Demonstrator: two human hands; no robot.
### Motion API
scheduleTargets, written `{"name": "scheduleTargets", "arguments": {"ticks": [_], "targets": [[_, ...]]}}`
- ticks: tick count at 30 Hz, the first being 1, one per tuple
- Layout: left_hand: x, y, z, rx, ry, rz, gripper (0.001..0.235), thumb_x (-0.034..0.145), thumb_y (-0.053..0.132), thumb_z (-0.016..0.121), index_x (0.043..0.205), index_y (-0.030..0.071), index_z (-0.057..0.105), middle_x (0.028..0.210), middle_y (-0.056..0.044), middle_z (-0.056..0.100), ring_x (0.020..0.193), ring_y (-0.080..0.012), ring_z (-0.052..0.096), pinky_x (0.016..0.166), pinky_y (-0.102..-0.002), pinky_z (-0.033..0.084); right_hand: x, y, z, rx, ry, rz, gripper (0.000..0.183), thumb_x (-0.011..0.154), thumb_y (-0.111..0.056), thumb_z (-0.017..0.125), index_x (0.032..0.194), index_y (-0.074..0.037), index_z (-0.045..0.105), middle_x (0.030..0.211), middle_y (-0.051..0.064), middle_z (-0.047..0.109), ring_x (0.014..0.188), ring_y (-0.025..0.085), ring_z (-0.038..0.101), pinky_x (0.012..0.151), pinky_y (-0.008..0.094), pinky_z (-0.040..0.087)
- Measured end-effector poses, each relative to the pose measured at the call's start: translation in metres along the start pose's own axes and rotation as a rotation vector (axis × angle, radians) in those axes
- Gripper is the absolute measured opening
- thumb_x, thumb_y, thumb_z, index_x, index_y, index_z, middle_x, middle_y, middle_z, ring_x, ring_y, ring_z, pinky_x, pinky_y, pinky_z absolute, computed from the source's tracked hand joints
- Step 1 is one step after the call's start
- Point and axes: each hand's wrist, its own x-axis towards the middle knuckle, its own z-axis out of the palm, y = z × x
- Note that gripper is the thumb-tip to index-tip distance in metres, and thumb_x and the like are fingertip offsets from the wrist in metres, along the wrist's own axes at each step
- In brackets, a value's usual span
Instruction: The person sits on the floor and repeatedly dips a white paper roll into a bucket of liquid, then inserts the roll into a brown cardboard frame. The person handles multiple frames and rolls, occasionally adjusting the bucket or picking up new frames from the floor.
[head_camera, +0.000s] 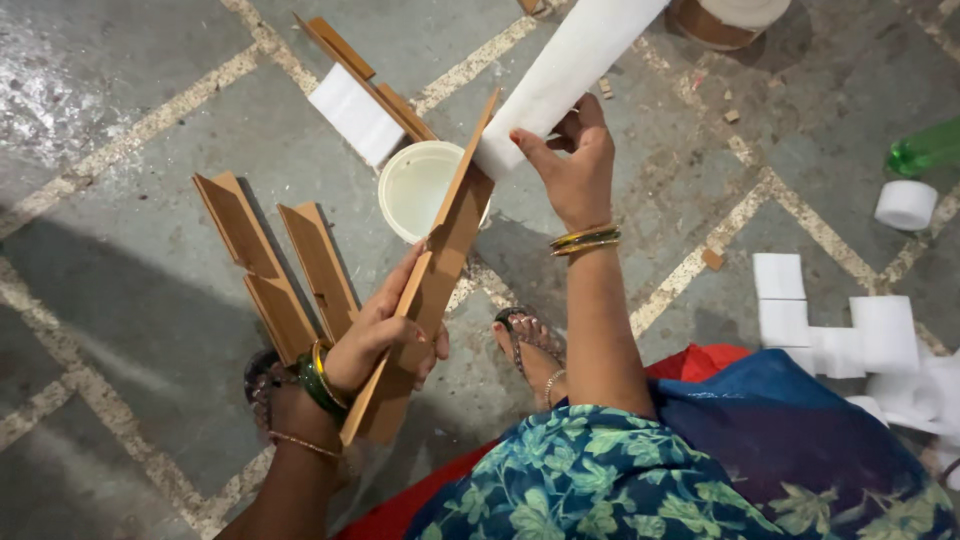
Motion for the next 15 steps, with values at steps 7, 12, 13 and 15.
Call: {"name": "scheduleTargets", "arguments": {"ticks": [7,12,13,15], "targets": [[-0.004,0.000,-0.001,-0.048,0.053,0.005,0.104,0.076,0.009,0.050,0.167,0.028,0.003,0.081,-0.019,0.066,0.056,-0.0204,0.062,0.049,-0.033,0.055,-0.008,0.005,0.012,-0.080,-0.145,-0.023,0.033,0.091,-0.005,0.083,0.118,0.003,0.066,0.106,0.008,0.076,0.095,0.015,0.074,0.085,0.030,0.062],[-0.002,0.002,-0.003,-0.077,0.070,-0.030,0.103,0.075,0.009,0.050,0.166,0.029,0.004,0.081,-0.019,0.066,0.055,-0.0205,0.062,0.049,-0.033,0.055,-0.015,0.009,0.019,-0.027,-0.237,0.023,0.034,0.091,-0.007,0.083,0.120,0.002,0.066,0.107,0.009,0.077,0.097,0.014,0.074,0.087,0.030,0.061],[-0.002,0.001,-0.004,-0.079,0.070,-0.016,0.102,0.076,0.010,0.050,0.166,0.028,0.005,0.081,-0.019,0.066,0.054,-0.0210,0.062,0.049,-0.034,0.055,-0.016,0.008,0.020,-0.052,-0.254,0.023,0.033,0.091,-0.007,0.083,0.119,0.001,0.067,0.105,0.009,0.077,0.095,0.014,0.074,0.087,0.030,0.061],[-0.003,0.002,-0.007,-0.083,0.072,0.012,0.100,0.077,0.010,0.049,0.167,0.027,0.006,0.080,-0.020,0.066,0.053,-0.0218,0.062,0.048,-0.034,0.055,-0.018,0.005,0.024,-0.064,-0.292,0.019,0.033,0.091,-0.008,0.084,0.118,0.000,0.068,0.104,0.009,0.078,0.095,0.014,0.075,0.087,0.031,0.061]]}}
